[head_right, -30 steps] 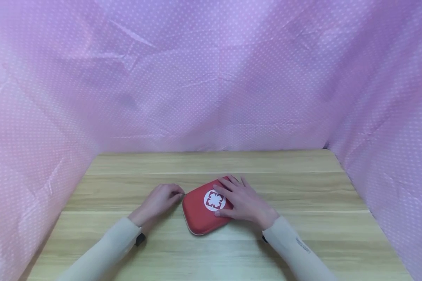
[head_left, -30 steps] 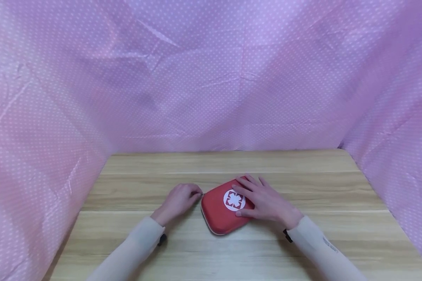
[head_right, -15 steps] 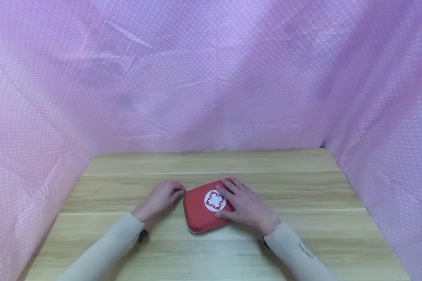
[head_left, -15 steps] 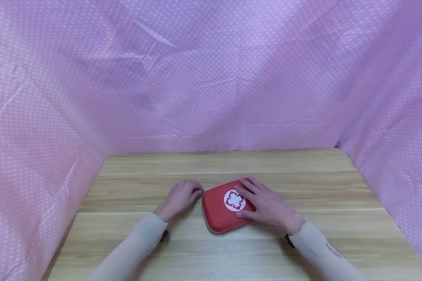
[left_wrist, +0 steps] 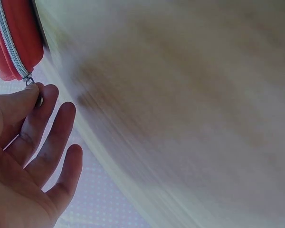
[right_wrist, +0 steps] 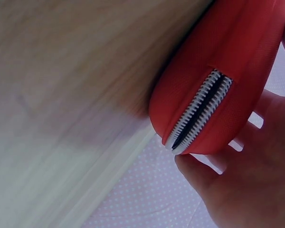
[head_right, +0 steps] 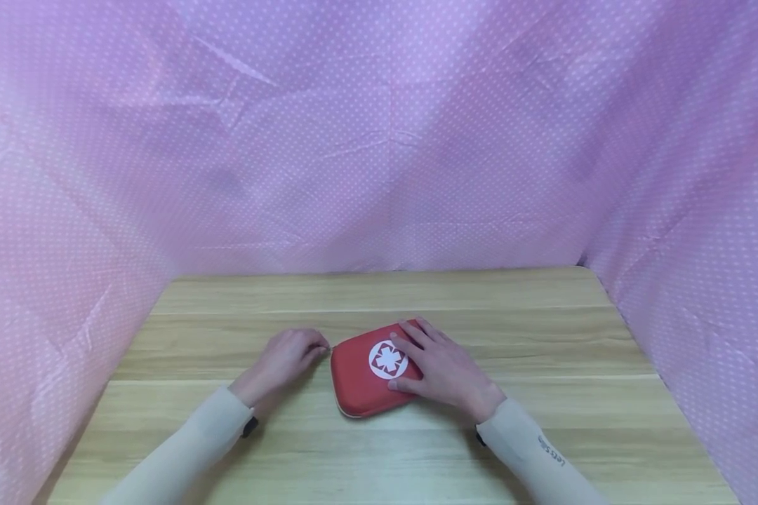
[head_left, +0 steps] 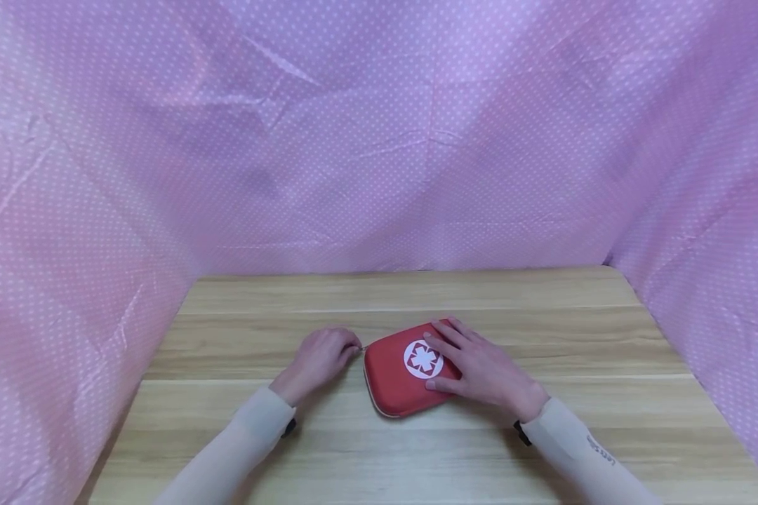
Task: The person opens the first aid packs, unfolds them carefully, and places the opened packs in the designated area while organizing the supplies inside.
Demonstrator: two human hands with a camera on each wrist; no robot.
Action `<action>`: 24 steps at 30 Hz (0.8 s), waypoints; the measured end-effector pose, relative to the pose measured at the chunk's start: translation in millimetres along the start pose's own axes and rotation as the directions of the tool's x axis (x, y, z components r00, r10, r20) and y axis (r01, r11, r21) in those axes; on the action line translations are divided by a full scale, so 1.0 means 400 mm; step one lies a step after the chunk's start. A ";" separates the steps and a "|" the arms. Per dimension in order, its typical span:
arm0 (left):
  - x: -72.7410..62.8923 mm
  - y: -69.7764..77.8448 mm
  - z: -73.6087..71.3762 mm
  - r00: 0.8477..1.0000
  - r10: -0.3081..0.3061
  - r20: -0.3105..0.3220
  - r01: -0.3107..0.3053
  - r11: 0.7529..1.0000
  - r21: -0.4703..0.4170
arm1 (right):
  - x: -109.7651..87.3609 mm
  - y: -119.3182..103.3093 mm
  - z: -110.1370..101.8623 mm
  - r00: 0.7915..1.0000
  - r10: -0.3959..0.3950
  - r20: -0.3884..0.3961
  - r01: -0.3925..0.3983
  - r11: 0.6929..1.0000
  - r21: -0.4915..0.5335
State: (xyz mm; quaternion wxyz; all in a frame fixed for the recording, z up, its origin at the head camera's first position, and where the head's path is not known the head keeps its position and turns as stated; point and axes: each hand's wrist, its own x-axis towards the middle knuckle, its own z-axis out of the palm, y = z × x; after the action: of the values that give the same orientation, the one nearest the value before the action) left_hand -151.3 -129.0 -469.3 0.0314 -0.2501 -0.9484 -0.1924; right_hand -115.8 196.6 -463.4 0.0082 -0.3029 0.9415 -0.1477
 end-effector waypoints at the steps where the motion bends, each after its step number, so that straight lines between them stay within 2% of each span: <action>1: -0.003 0.000 -0.002 1.000 0.001 0.000 -0.001 1.000 0.000 | 0.000 0.000 -0.001 1.000 0.004 0.002 -0.004 1.000 0.002; 12: -0.036 0.009 -0.010 1.000 -0.001 0.007 0.001 1.000 -0.009 | 0.000 -0.005 -0.002 1.000 0.028 0.013 -0.028 1.000 -0.004; 24: -0.065 0.020 -0.011 1.000 0.004 -0.007 -0.003 1.000 0.026 | -0.007 -0.024 0.000 0.999 0.052 -0.004 -0.052 0.998 -0.027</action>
State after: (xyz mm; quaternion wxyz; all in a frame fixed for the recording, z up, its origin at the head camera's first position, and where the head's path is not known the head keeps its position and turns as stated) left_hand -124.9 -136.2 -466.3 0.0383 -0.2506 -0.9502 -0.1811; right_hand -108.3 190.9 -460.8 0.0065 -0.2781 0.9510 -0.1349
